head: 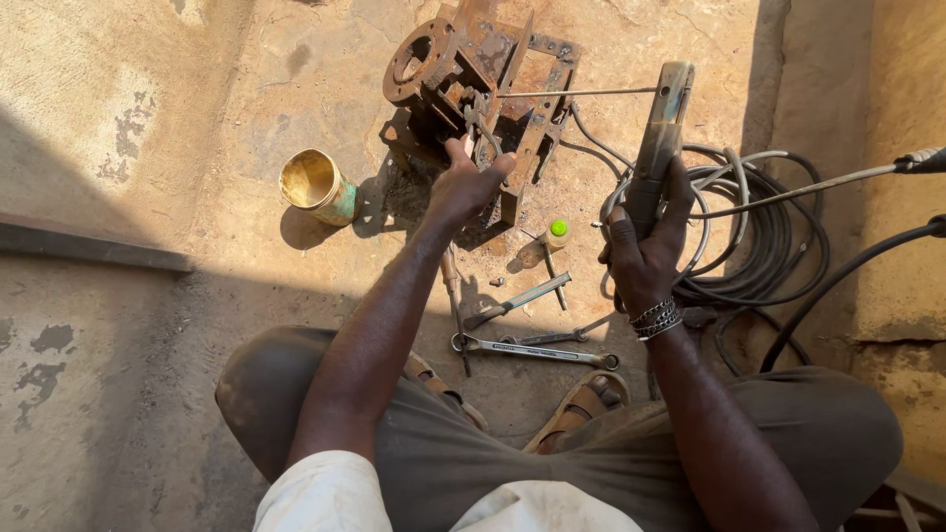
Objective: The person welds a rusty metal assembly using a handheld welding torch, creating bright sparks. They pause to apply liquid from a small bottle onto the weld area, then resume welding. The person uses pliers to hold and adjust the metal parts during the process.
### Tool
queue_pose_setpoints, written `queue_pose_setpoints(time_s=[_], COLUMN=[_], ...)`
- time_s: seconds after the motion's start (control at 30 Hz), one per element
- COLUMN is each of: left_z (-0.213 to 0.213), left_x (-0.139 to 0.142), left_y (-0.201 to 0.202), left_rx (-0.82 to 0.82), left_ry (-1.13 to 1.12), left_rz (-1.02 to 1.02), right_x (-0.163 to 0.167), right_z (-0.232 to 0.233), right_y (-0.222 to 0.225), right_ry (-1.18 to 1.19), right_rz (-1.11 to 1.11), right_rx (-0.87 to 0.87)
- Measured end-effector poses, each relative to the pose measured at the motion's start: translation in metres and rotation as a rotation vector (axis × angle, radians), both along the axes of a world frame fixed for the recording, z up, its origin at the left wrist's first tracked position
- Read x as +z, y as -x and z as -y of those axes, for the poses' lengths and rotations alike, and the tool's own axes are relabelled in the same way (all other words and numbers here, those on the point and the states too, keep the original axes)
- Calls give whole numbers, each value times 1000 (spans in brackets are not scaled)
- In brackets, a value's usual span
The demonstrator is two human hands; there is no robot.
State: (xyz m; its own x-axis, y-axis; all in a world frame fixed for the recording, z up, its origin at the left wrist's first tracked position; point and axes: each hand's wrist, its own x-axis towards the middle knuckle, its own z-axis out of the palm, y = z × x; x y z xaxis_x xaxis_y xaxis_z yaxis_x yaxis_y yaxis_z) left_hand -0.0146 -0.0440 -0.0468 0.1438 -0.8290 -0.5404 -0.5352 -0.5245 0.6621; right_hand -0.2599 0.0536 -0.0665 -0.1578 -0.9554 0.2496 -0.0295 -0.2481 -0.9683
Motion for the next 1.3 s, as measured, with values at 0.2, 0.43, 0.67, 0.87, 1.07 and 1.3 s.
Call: queue_pose_setpoints(time_s=[0.2, 0.43, 0.67, 0.87, 1.07, 1.3], left_z=[-3, -4, -2, -3, -4, -2], left_x=[7, 7, -4, -4, -2, -7], left_y=[3, 5, 4, 2, 2, 2], left_rx=[-17, -9, -33, -29, -17, -32], left_ry=[-17, -21, 30, 26, 0, 18], left_rz=[29, 14, 57, 22, -20, 23], right_x=[11, 20, 15, 12, 11, 12], right_z=[7, 10, 10, 12, 12, 12], right_y=[-12, -20, -23, -25, -25, -25], right_ry=[-93, -172, -188, -118, -101, -103], right_rz=[8, -47, -21, -71, -69, -86], right_rx=[15, -17, -26, -43, -25, -41])
